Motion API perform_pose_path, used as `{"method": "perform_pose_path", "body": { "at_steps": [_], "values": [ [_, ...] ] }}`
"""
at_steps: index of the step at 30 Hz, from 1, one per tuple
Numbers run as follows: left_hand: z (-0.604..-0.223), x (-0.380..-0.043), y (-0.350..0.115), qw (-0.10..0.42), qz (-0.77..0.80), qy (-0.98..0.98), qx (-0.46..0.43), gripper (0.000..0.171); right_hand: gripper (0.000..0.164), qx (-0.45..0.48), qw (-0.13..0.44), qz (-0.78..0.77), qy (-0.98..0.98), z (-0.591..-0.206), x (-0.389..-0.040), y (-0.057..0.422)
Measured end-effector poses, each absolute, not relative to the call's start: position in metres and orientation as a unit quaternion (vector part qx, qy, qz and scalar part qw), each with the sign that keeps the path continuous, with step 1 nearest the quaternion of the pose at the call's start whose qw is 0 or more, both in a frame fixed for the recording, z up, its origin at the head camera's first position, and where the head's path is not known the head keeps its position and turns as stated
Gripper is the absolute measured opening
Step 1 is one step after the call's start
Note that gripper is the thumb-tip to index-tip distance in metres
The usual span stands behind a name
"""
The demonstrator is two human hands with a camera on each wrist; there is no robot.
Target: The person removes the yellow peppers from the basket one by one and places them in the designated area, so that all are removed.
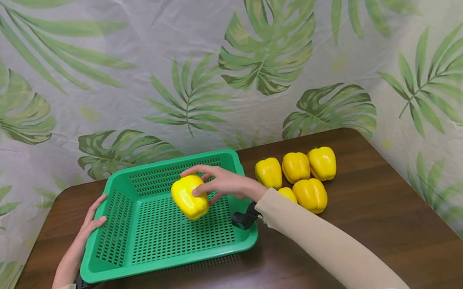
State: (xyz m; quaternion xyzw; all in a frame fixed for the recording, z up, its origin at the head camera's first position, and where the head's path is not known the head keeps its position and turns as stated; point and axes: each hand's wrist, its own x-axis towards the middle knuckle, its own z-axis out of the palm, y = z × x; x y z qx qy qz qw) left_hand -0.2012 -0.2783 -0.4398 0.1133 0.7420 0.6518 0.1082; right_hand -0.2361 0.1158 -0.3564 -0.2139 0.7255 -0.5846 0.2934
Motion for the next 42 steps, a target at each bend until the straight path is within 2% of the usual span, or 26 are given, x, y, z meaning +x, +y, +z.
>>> {"method": "perform_pose_path", "body": {
  "at_steps": [20, 30, 42],
  "values": [
    [-0.441, -0.202, -0.277, 0.106, 0.666, 0.729, 0.119, 0.056, 0.049, -0.197, 0.252, -0.583, 0.747, -0.353, -0.230, 0.155],
    [-0.439, -0.200, -0.278, 0.113, 0.651, 0.744, 0.104, 0.055, 0.053, -0.191, 0.244, -0.592, 0.744, -0.348, -0.227, 0.171],
    [-0.441, -0.204, -0.277, 0.092, 0.669, 0.726, 0.128, 0.055, 0.054, -0.188, 0.230, -0.607, 0.737, -0.345, -0.223, 0.188]
  ]
}}
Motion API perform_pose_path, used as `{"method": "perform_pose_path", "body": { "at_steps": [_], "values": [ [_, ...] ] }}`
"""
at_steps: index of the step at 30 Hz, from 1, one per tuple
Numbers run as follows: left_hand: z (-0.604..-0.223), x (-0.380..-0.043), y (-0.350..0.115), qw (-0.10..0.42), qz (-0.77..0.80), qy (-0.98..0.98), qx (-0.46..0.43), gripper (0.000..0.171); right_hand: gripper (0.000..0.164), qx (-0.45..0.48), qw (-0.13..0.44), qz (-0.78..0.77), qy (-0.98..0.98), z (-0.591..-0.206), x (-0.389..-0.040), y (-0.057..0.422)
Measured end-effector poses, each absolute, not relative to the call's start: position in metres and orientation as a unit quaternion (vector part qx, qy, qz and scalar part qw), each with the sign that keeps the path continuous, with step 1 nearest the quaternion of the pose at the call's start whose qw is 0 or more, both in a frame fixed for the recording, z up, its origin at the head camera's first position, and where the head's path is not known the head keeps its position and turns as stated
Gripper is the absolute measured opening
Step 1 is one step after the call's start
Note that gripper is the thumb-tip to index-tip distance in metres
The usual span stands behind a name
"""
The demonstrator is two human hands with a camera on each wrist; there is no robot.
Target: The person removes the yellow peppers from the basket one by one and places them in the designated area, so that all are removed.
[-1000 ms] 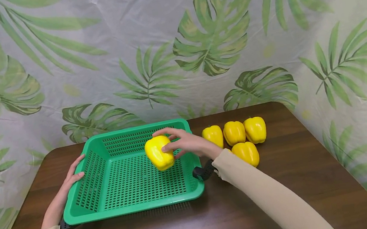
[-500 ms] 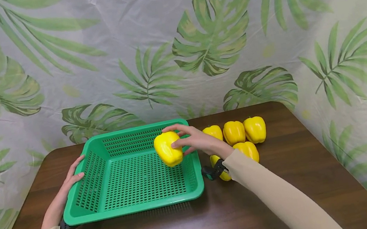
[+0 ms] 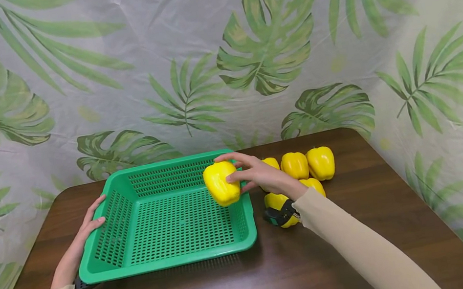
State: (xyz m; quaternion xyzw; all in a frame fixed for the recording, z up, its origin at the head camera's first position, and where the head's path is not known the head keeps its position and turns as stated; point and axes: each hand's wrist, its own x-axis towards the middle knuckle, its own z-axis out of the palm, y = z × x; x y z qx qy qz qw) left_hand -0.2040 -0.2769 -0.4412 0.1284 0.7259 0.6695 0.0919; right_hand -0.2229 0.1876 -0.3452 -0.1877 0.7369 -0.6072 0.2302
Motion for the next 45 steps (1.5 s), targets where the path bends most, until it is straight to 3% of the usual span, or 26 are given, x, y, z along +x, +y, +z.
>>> {"method": "perform_pose_path", "body": {
  "at_steps": [8, 25, 45],
  "values": [
    [-0.443, -0.207, -0.275, 0.070, 0.682, 0.713, 0.146, 0.055, 0.055, -0.179, 0.214, -0.598, 0.751, -0.344, -0.219, 0.200],
    [-0.439, -0.199, -0.278, 0.112, 0.650, 0.743, 0.108, 0.056, 0.055, -0.160, 0.201, -0.614, 0.746, -0.344, -0.215, 0.230],
    [-0.438, -0.198, -0.277, 0.113, 0.646, 0.748, 0.098, 0.056, 0.054, -0.146, 0.173, -0.599, 0.768, -0.353, -0.207, 0.267]
  ]
}}
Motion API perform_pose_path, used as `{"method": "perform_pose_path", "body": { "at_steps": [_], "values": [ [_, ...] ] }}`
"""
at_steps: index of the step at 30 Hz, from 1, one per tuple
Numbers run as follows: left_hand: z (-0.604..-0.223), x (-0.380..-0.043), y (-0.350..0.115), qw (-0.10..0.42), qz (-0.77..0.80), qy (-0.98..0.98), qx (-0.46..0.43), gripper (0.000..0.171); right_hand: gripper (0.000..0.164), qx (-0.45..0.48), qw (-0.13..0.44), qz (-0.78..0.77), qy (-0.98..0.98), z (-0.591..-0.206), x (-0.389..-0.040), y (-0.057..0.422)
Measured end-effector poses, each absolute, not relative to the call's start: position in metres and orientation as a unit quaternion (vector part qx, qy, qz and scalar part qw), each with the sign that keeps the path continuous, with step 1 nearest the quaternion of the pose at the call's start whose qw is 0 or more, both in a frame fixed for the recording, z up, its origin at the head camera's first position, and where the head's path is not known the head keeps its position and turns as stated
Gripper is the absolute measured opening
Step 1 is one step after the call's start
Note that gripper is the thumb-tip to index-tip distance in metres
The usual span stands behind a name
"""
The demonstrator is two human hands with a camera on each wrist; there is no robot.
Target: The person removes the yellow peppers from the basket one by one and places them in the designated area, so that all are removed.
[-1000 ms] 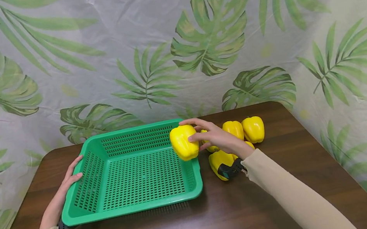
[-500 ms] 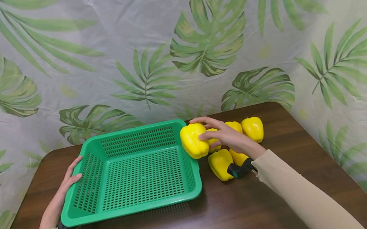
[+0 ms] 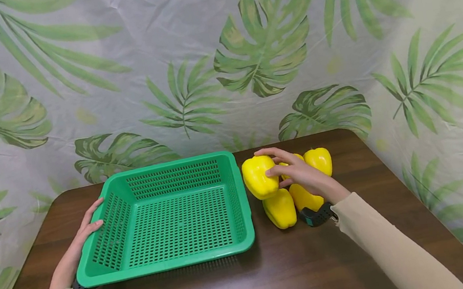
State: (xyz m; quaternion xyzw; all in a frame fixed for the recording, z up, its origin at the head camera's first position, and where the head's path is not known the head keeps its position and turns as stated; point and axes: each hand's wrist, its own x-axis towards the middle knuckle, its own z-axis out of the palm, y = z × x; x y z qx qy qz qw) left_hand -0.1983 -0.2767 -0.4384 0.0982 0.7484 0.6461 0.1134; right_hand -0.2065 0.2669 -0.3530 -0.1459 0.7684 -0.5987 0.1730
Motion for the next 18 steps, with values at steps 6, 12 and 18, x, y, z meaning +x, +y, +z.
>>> {"method": "perform_pose_path", "body": {
  "at_steps": [6, 12, 18],
  "values": [
    [-0.438, -0.198, -0.277, 0.115, 0.647, 0.747, 0.096, 0.056, 0.053, -0.141, 0.170, -0.595, 0.772, -0.356, -0.204, 0.276],
    [-0.438, -0.198, -0.277, 0.112, 0.646, 0.748, 0.099, 0.055, 0.052, -0.128, 0.161, -0.595, 0.777, -0.358, -0.202, 0.285],
    [-0.439, -0.198, -0.277, 0.108, 0.650, 0.744, 0.108, 0.055, 0.051, -0.124, 0.162, -0.599, 0.775, -0.361, -0.199, 0.297]
  ]
}}
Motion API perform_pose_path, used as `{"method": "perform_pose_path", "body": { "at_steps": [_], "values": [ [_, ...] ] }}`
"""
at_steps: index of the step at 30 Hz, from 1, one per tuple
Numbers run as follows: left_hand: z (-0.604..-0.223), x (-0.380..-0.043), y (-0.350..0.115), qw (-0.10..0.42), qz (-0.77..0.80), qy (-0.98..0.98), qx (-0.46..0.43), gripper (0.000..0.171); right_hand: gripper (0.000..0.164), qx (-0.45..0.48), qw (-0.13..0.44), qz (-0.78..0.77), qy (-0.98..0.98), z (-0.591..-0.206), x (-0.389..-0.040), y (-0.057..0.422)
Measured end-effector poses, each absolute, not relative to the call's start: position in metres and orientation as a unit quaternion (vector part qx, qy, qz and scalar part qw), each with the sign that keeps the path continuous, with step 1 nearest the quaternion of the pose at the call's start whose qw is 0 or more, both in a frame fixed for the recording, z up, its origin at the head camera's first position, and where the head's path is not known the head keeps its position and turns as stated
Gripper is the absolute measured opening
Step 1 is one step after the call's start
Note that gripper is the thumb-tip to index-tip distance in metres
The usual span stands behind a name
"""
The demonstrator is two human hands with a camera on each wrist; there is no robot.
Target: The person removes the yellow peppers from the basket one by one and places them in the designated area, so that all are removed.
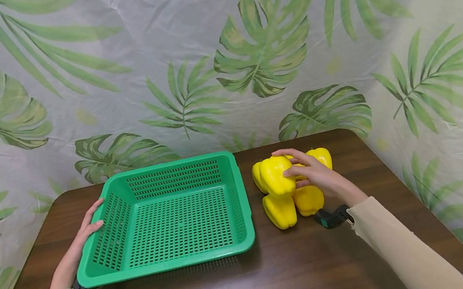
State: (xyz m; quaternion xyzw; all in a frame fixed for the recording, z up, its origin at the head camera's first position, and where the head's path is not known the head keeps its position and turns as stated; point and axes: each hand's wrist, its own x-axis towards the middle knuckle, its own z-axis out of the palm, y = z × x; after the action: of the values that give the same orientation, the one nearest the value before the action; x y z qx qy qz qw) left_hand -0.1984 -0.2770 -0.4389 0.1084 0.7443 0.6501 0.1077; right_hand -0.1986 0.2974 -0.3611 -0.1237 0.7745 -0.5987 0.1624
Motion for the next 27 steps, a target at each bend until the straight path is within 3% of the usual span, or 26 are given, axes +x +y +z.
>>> {"method": "perform_pose_path", "body": {
  "at_steps": [27],
  "values": [
    [-0.441, -0.201, -0.276, 0.102, 0.667, 0.728, 0.122, 0.055, 0.047, -0.116, 0.118, -0.598, 0.784, -0.377, -0.181, 0.354]
  ]
}}
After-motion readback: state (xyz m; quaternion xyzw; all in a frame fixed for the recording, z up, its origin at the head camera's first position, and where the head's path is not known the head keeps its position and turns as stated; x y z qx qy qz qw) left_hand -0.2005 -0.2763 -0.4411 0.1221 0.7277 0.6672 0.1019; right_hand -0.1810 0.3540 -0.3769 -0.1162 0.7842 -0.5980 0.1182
